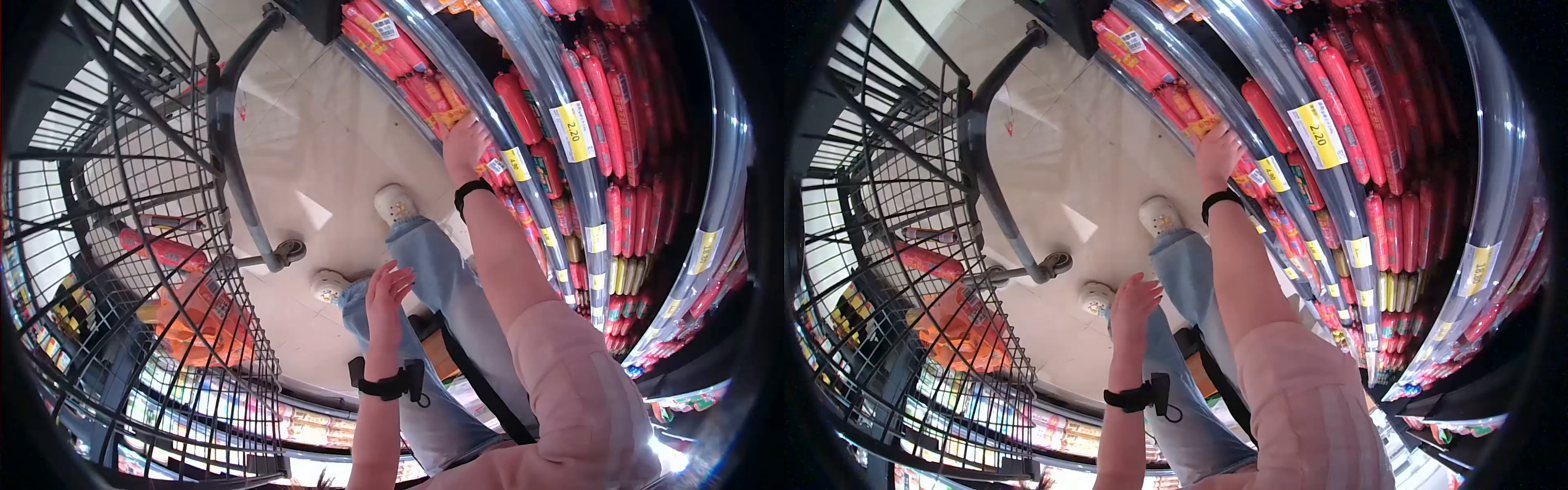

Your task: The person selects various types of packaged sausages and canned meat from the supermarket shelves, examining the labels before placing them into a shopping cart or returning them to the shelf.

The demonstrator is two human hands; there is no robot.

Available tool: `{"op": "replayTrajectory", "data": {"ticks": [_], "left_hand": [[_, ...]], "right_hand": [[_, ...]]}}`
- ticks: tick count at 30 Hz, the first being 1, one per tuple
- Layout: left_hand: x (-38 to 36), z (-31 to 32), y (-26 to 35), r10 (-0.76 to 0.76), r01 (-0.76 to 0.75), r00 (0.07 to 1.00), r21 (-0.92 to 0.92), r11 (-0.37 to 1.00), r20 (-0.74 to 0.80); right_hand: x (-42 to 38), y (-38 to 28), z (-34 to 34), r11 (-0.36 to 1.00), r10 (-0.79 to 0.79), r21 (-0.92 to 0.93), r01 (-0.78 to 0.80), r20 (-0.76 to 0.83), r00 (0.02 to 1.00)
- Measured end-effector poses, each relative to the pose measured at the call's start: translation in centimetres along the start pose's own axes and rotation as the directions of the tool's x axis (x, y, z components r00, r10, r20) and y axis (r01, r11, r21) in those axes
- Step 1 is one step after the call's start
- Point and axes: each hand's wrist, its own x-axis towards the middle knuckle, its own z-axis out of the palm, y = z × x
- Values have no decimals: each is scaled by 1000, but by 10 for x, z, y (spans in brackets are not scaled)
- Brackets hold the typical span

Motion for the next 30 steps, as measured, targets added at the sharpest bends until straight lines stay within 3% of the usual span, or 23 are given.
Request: {"op": "replayTrajectory", "data": {"ticks": [3, 6, 9, 13, 15, 16, 17, 19, 20, 23, 27, 29, 30], "left_hand": [[-1, 5, -1, -28, 28, 1000, -2, 1000, -9], [-1, 6, -5, -47, 47, 999, 27, 999, -15], [-5, 5, -5, -64, 65, 998, 28, 998, -23], [-9, 4, 1, -79, 80, 996, 31, 996, -28], [-12, 2, 5, -77, 78, 997, 35, 996, -30], [-13, 0, 6, -74, 75, 997, 40, 996, -25], [-14, -2, 6, -76, 77, 997, 43, 996, -25], [-14, -3, 6, -63, 64, 997, 41, 997, -39], [-14, -4, 5, -63, 64, 997, 40, 997, -38], [-16, -7, 1, -54, 54, 998, 22, 998, -28], [-17, -4, -4, -72, 74, 997, 70, 995, -21], [-20, -4, -6, -72, 73, 997, 98, 992, -20], [-19, -4, -7, -74, 75, 997, 99, 992, -12]], "right_hand": [[4, -1, 0, 998, -5, 68, -5, 150, 989], [4, -4, 2, 998, -56, -41, 54, -32, 998], [1, -1, 0, 992, -130, -14, 129, -96, 987], [-4, -2, 2, 997, -77, -2, 77, -113, 991], [-12, -9, 4, 964, 263, 79, -255, -107, 959], [-16, -13, 5, 878, 453, 190, -439, -35, 891], [-18, -17, 8, 877, 455, 188, -442, -33, 890], [-16, -25, 13, 547, 725, 501, -671, 116, 678], [-9, -22, 8, 278, 692, 557, -783, 449, 565], [-3, -22, -8, 168, 666, 550, -818, 548, 505], [-6, -11, 1, 240, 690, 607, -758, 443, 573], [-11, -5, 9, 417, 683, 698, -583, 182, 707], [-11, -3, 14, 404, 662, 795, -453, 87, 744]]}}
